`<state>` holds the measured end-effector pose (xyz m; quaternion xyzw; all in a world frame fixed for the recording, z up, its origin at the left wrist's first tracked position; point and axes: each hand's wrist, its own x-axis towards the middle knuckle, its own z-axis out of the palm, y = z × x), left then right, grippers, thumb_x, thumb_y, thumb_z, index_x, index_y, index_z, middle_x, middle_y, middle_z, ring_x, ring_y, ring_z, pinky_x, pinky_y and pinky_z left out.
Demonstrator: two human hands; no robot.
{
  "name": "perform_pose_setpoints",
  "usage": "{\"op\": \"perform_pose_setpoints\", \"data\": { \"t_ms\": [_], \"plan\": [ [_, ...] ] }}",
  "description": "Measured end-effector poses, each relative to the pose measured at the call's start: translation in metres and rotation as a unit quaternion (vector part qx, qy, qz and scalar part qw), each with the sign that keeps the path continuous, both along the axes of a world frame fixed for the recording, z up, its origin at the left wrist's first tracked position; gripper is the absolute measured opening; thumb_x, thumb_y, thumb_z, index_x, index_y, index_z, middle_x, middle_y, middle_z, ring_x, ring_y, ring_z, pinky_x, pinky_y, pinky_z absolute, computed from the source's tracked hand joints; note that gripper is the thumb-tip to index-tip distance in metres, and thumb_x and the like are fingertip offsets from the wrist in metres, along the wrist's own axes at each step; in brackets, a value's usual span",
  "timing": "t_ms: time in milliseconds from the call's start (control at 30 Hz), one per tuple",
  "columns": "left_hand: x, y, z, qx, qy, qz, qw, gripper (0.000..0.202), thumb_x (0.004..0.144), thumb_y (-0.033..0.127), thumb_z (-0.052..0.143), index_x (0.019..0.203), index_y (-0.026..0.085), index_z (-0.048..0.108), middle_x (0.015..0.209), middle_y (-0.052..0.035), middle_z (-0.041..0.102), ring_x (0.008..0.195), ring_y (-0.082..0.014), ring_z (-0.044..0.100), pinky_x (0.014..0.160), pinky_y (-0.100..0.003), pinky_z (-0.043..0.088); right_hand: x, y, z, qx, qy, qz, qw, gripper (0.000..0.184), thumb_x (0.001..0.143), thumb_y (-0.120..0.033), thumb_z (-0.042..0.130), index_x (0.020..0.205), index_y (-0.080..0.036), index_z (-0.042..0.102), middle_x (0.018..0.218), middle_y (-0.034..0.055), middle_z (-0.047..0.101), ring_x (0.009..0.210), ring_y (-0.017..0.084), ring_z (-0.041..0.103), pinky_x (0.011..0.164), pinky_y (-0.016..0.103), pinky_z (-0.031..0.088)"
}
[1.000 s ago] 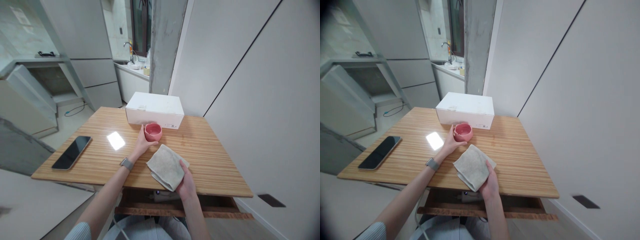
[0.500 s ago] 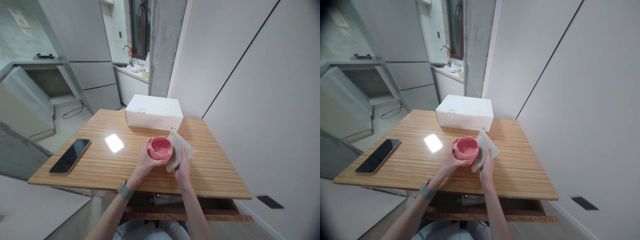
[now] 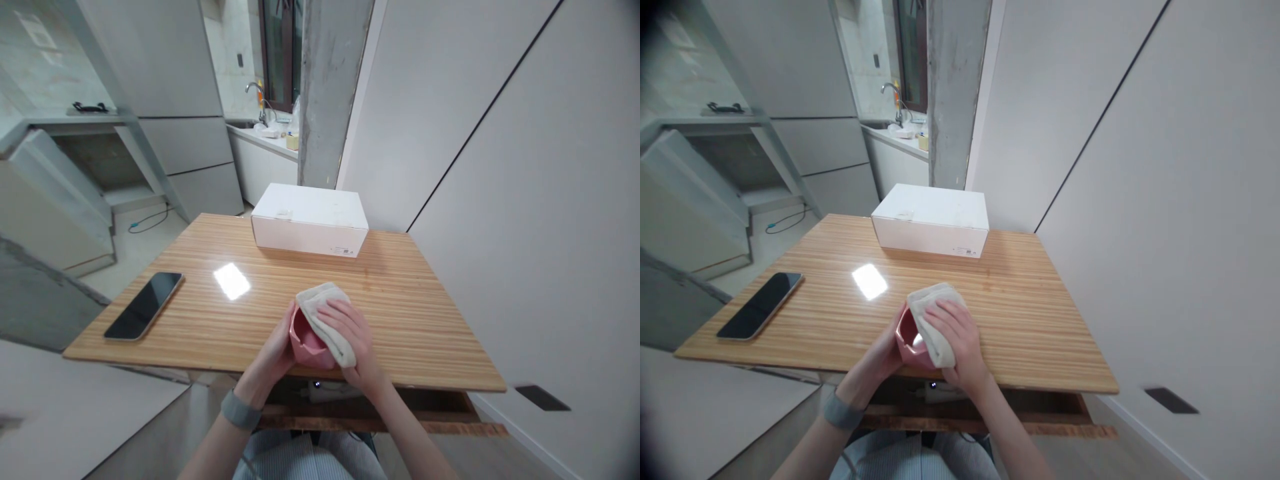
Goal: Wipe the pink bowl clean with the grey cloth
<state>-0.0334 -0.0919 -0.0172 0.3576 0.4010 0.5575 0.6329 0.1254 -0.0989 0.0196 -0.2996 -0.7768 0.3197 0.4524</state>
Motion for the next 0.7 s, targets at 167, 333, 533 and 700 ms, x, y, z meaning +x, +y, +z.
{"op": "perform_pose_setpoints", "data": {
  "t_ms": [167, 333, 533, 700],
  "plan": [
    [0.004, -0.007, 0.001, -0.043, -0.028, 0.077, 0.996, 0.049, 0.081, 0.056, 0.053, 0.1, 0.014, 0.068, 0.105, -0.0094, 0.069, 0.102, -0.024, 0.06, 0.096, -0.038, 0.043, 0.0, 0.003, 0.005, 0.09, -0.159, 0.056, 0.981, 0.053, 0.079, -0.022, 0.048, 0.132, -0.016, 0.049, 0.136, 0.0091, 0.051, 0.127, 0.026, 0.044, 0.11, 0.049, 0.029],
    [0.016, -0.023, -0.005, -0.006, 0.048, 0.171, 0.984, 0.042, 0.082, 0.052, 0.054, 0.104, 0.017, 0.063, 0.111, -0.0073, 0.066, 0.108, -0.0216, 0.057, 0.1, -0.034, 0.039, -0.015, 0.006, -0.006, 0.077, -0.177, -0.024, 0.981, 0.039, 0.087, -0.024, 0.043, 0.123, -0.013, 0.055, 0.127, 0.0123, 0.058, 0.121, 0.023, 0.051, 0.107, 0.047, 0.037],
    [0.025, -0.029, -0.003, -0.028, -0.131, 0.136, 0.982, 0.043, 0.076, 0.036, 0.066, 0.116, 0.025, 0.055, 0.121, -0.0026, 0.061, 0.118, -0.0208, 0.051, 0.101, -0.032, 0.039, -0.023, 0.009, -0.02, 0.083, -0.107, -0.088, 0.987, 0.038, 0.093, -0.028, 0.036, 0.124, -0.015, 0.053, 0.128, 0.0117, 0.058, 0.122, 0.022, 0.05, 0.103, 0.045, 0.041],
    [0.003, -0.012, 0.007, -0.103, -0.249, 0.005, 0.963, 0.043, 0.078, 0.048, 0.055, 0.098, 0.012, 0.068, 0.1, -0.0105, 0.07, 0.115, -0.0288, 0.054, 0.101, -0.038, 0.04, -0.025, 0.001, -0.01, 0.173, -0.224, -0.039, 0.958, 0.045, 0.082, -0.028, 0.046, 0.121, -0.008, 0.055, 0.123, 0.0167, 0.059, 0.118, 0.028, 0.053, 0.105, 0.044, 0.039]
  ]
}}
